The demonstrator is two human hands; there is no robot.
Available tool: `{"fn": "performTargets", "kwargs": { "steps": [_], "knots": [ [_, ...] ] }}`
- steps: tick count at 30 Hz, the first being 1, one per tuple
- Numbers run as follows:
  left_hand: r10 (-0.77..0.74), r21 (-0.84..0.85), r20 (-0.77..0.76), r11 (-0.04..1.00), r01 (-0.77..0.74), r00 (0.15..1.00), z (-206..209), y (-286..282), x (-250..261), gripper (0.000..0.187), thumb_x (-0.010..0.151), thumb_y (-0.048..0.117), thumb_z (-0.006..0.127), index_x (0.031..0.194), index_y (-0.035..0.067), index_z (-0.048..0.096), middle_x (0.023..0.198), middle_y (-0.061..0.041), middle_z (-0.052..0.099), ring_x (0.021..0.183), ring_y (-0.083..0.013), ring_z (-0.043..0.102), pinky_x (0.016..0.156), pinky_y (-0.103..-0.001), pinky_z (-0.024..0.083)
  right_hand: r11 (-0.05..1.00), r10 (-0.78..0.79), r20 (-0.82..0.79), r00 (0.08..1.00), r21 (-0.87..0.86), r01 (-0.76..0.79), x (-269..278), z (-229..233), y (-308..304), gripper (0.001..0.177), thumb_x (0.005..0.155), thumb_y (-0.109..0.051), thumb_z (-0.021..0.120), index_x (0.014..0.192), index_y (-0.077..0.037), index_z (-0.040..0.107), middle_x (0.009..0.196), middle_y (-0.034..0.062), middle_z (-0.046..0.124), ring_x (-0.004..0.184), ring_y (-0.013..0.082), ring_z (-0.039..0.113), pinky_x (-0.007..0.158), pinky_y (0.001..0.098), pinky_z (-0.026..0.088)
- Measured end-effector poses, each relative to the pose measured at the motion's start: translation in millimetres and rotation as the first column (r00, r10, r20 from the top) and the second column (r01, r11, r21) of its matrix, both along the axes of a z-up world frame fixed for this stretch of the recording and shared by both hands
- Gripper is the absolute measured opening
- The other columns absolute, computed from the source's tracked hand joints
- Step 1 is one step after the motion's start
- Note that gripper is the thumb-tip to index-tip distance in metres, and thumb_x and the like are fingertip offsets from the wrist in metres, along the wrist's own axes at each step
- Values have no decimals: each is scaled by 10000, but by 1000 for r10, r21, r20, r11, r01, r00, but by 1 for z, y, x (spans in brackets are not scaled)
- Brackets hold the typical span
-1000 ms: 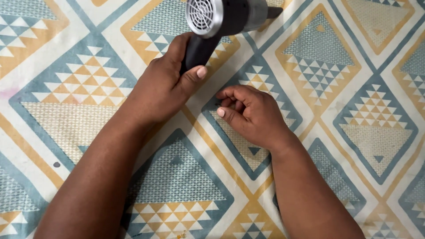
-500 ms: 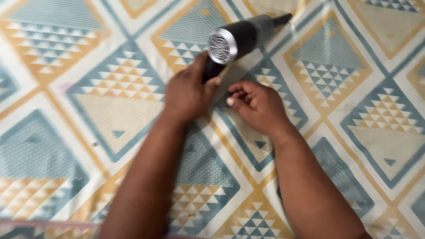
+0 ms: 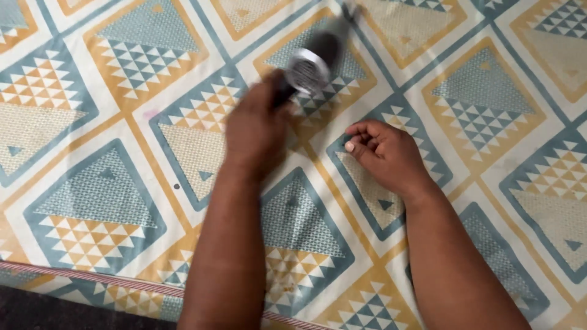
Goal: The person uses a heat gun to apply heat to a specific spot on a patterned fabric surface while holding a small tool against the material. The person moves the heat gun back and forth over the same area repeatedly.
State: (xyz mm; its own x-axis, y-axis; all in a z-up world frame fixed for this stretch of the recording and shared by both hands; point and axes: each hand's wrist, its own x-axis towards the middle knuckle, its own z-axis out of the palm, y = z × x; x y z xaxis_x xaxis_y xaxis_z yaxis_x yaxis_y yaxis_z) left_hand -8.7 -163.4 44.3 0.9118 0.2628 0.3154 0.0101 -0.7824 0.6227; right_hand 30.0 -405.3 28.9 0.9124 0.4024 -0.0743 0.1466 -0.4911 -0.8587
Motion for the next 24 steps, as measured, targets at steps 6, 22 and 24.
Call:
{"fn": "performTargets", "kwargs": {
  "steps": [6,22,24],
  "knots": [
    [426,-554,273,802,-221,863,-19,81,-3,499,1099,220,598,1559,130,427,1387,-63,689,1238,-216,695,1052,-348,566,1000,-11,-23,1000,8,12,1,-2,0,257,913,-196,759,1143,-83,733,951,-4,742,870,76,682,781,232,559],
    [443,-737,215,659,-153,870,-26,92,-3,591,1058,301,669,1545,73,424,1080,-15,635,925,-110,594,770,-295,515,1000,-4,-26,1000,8,4,0,-3,0,263,908,-180,762,1147,-77,725,964,-3,742,871,78,681,784,230,567],
    [398,-689,226,711,-143,889,-28,86,-1,594,1083,301,670,1564,65,413,1141,-24,645,977,-106,614,820,-285,527,1000,-8,-23,1000,-13,7,-1,-1,0,263,904,-183,766,1143,-81,727,959,-7,744,863,77,684,778,231,567]
  ]
}}
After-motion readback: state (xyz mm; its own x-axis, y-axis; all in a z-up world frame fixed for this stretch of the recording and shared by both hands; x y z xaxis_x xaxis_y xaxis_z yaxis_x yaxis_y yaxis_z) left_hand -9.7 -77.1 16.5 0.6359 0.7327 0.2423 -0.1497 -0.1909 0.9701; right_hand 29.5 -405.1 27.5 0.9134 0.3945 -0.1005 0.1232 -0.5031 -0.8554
